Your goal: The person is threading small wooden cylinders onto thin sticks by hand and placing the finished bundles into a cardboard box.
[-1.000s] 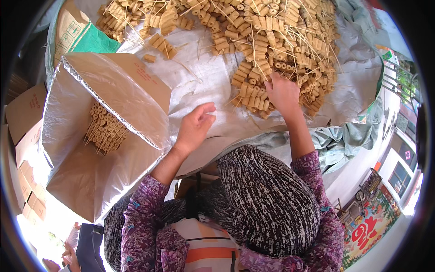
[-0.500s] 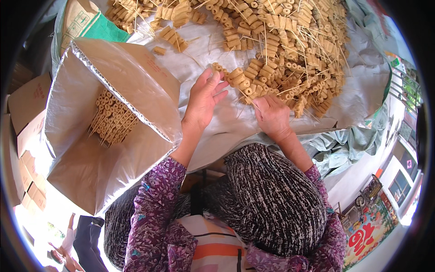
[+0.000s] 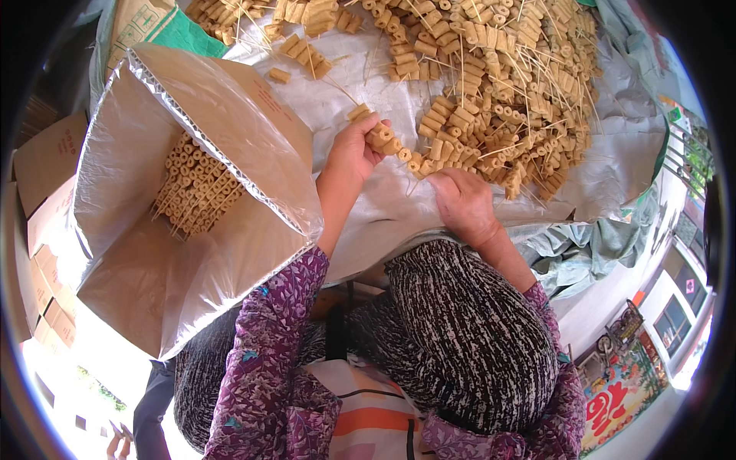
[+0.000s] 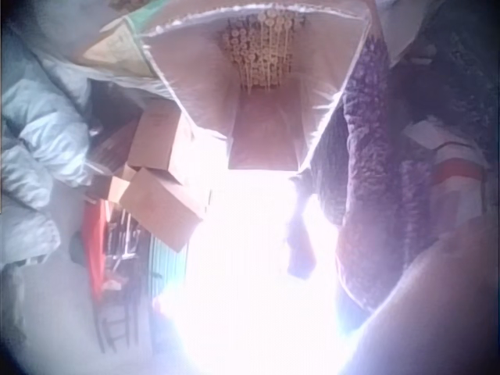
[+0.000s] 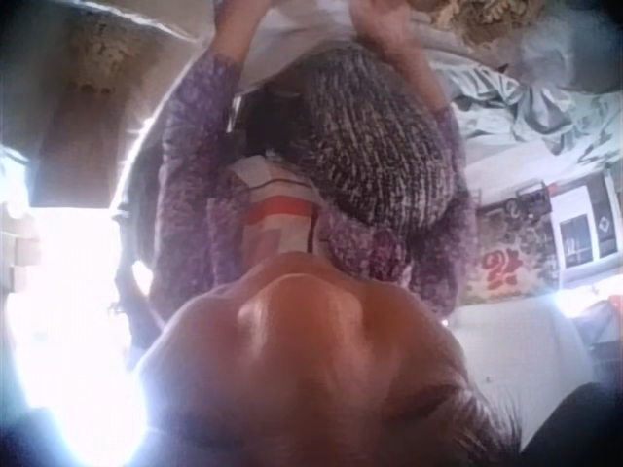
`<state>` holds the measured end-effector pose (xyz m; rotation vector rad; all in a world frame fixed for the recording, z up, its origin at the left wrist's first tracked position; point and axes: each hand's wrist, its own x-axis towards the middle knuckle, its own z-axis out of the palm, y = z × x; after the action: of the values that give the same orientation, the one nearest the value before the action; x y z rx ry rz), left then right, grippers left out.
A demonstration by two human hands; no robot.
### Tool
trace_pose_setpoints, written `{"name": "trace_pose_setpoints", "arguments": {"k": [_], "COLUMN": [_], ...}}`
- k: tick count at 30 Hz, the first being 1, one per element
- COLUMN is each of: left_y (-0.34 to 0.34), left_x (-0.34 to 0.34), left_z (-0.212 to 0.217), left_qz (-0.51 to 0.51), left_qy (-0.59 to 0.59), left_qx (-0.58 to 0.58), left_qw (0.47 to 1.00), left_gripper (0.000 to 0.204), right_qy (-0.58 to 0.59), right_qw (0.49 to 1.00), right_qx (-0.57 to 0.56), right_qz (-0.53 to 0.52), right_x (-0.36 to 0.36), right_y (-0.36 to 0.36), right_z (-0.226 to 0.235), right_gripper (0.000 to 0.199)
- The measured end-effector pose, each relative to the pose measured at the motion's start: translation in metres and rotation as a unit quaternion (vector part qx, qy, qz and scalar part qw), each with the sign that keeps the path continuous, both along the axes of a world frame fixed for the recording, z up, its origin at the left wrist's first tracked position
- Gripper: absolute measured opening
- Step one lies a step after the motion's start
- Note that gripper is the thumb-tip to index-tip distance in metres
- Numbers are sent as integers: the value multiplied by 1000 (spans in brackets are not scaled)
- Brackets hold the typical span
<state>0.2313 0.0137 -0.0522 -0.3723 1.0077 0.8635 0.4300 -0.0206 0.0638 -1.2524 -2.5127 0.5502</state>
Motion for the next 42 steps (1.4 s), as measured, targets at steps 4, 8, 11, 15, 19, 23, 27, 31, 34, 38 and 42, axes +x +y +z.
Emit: {"name": "trace_pose_setpoints", "arguments": {"k": [4,8,11,15,19,23,27,31,34,38,42], "left_y": [-7,-18,-11,-1,-7,-10,1,15,14,10,6], "left_x": [-7,-6,-1,-5,-3,3,-12,-13,-7,-10,-14], "left_z": [-3,9,29,48,51,51,57,87,92,84,75], "left_qz": [-7,30,59,82,42,32,48,36,15,-31,-26], "left_qy": [17,45,-33,-96,16,129,252,352,351,319,300], "left_qx": [26,72,112,150,171,198,264,345,372,338,323], "left_qw": [1000,996,991,981,984,971,930,869,859,885,897], "left_gripper": [23,29,35,40,43,42,36,62,66,66,64], "right_qy": [-4,209,265,82,39,47,57,-115,-220,-215,-244], "right_qw": [994,928,915,990,997,998,993,959,943,935,926], "right_qx": [2,-160,-194,-67,3,-14,53,238,237,283,289], "right_qz": [-113,-265,-235,-98,-67,-39,-93,-102,-76,-12,-8], "right_x": [19,10,-19,-41,-51,-46,-13,44,58,41,34], "right_y": [2,20,25,22,17,18,54,104,115,120,122], "right_z": [1,9,9,-9,-15,-19,-18,-17,-23,-26,-32], "right_gripper": [18,21,27,32,33,25,19,30,33,29,27]}}
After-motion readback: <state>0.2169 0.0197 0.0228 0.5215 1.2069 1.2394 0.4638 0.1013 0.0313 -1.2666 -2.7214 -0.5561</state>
